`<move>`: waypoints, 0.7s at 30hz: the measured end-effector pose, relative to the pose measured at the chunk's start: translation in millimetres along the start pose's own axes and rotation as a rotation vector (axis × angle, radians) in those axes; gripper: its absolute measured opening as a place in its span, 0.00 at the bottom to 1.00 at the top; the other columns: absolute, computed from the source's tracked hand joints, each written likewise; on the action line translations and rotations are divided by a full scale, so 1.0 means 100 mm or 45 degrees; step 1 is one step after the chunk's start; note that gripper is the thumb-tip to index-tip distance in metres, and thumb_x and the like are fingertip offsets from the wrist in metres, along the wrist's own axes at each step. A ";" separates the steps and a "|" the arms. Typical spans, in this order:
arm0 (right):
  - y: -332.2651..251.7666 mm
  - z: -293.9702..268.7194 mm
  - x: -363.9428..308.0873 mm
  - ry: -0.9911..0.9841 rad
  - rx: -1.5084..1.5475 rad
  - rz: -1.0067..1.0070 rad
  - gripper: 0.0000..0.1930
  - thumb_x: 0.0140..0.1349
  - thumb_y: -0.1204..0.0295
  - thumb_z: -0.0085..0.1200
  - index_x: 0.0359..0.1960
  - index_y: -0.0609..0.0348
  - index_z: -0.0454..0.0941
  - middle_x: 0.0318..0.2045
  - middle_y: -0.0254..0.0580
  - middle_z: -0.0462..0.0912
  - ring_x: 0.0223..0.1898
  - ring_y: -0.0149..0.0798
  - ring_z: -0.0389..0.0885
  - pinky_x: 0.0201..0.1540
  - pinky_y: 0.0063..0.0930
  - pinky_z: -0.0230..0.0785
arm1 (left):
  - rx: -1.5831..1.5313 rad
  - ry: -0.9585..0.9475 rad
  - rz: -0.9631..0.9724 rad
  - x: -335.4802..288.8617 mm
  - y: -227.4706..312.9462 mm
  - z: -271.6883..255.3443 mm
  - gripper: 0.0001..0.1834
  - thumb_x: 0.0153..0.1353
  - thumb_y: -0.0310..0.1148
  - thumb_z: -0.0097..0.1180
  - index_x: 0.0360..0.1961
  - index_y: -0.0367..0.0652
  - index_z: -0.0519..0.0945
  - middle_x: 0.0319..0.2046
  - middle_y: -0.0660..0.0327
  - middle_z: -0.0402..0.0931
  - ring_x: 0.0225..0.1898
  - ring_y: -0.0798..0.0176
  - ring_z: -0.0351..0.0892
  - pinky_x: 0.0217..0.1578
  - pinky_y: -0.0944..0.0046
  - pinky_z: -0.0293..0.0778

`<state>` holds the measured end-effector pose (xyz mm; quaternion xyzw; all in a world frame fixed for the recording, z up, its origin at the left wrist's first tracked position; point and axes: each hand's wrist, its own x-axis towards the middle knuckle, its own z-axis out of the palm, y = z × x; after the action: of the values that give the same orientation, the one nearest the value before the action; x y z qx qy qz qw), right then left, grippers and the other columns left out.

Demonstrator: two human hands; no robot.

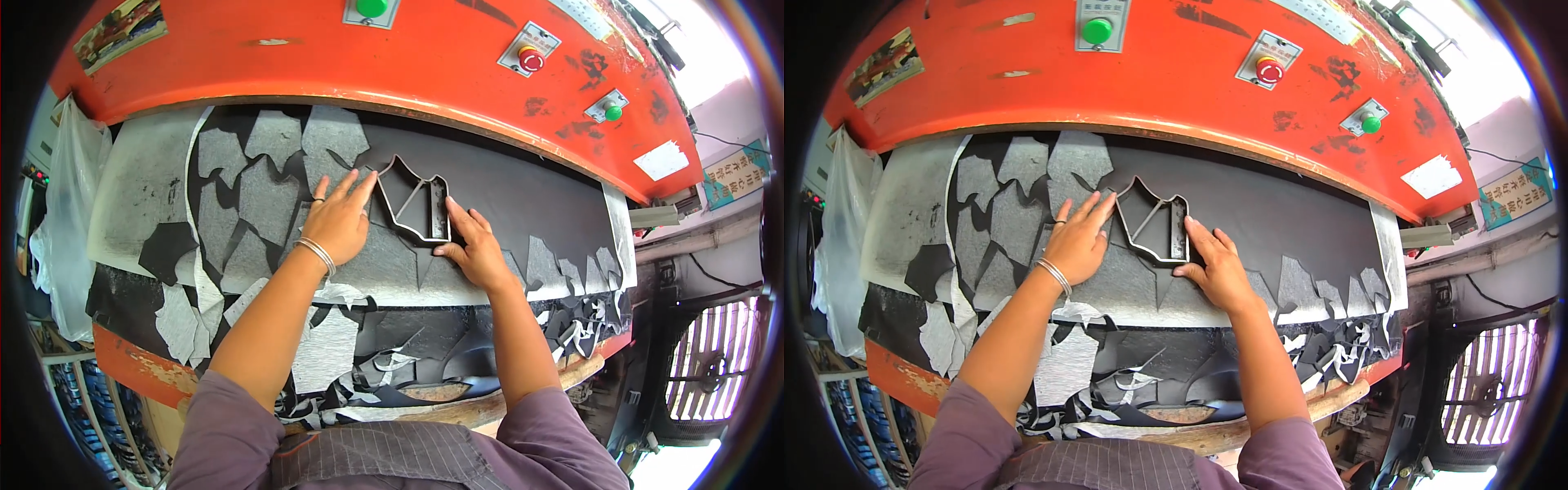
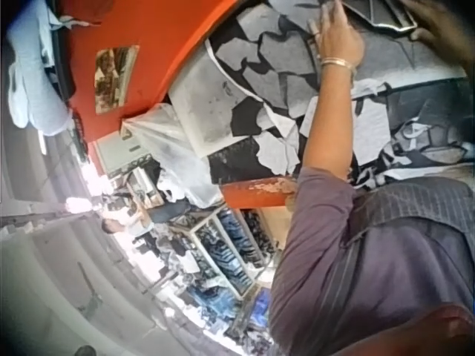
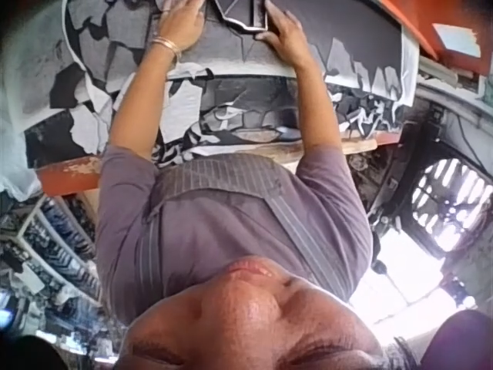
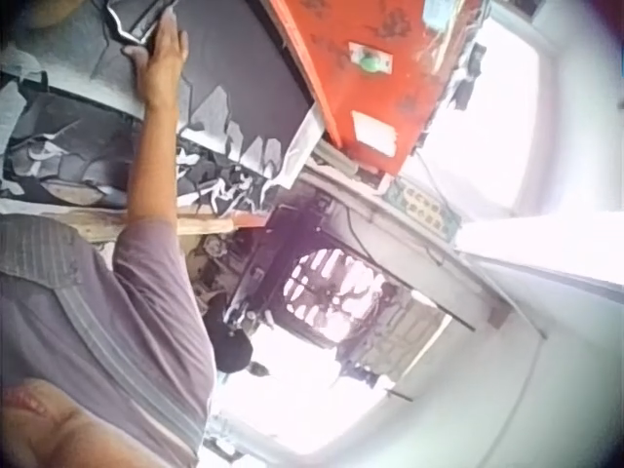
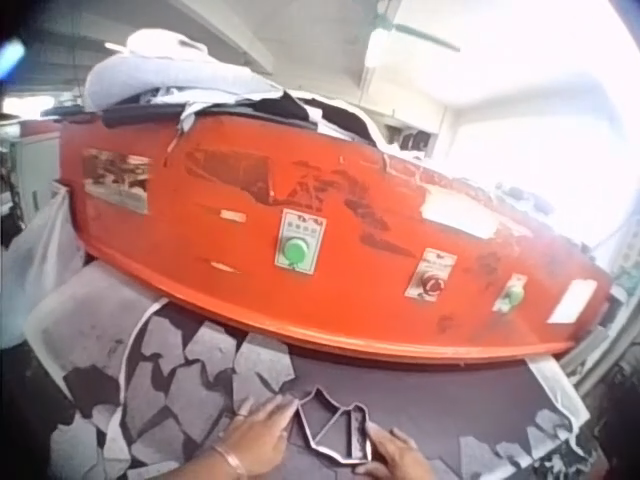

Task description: Operating a hydraulic press machine with a cutting die to stamp out shoe components from a sheet of material.

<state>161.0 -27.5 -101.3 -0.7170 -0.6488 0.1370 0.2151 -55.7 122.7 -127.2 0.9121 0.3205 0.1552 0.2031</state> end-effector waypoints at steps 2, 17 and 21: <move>0.03 0.00 0.00 0.026 0.020 -0.030 0.41 0.50 0.60 0.63 0.66 0.55 0.59 0.62 0.48 0.67 0.65 0.45 0.62 0.69 0.44 0.47 | 0.002 0.016 0.003 0.00 0.01 0.00 0.32 0.59 0.28 0.43 0.67 0.43 0.57 0.60 0.57 0.69 0.68 0.55 0.55 0.67 0.44 0.42; 0.37 -0.62 -1.12 0.380 0.205 0.048 0.42 0.56 0.61 0.59 0.68 0.64 0.51 0.67 0.54 0.56 0.70 0.51 0.51 0.70 0.43 0.42 | -0.051 -0.026 -0.448 -0.66 0.72 -0.88 0.28 0.60 0.39 0.50 0.62 0.45 0.66 0.62 0.49 0.65 0.64 0.48 0.61 0.61 0.53 0.60; 0.53 -1.72 -0.80 1.197 0.243 -0.043 0.31 0.64 0.69 0.49 0.67 0.66 0.54 0.67 0.56 0.56 0.70 0.49 0.51 0.70 0.39 0.41 | -0.138 0.769 -0.144 -0.53 1.43 -1.35 0.11 0.60 0.36 0.55 0.33 0.38 0.79 0.32 0.51 0.78 0.38 0.47 0.76 0.40 0.58 0.71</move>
<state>279.4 -132.7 15.5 -0.6677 -0.4773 -0.1467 0.5522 -76.5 22.7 49.2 0.7933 0.4078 0.4245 0.1553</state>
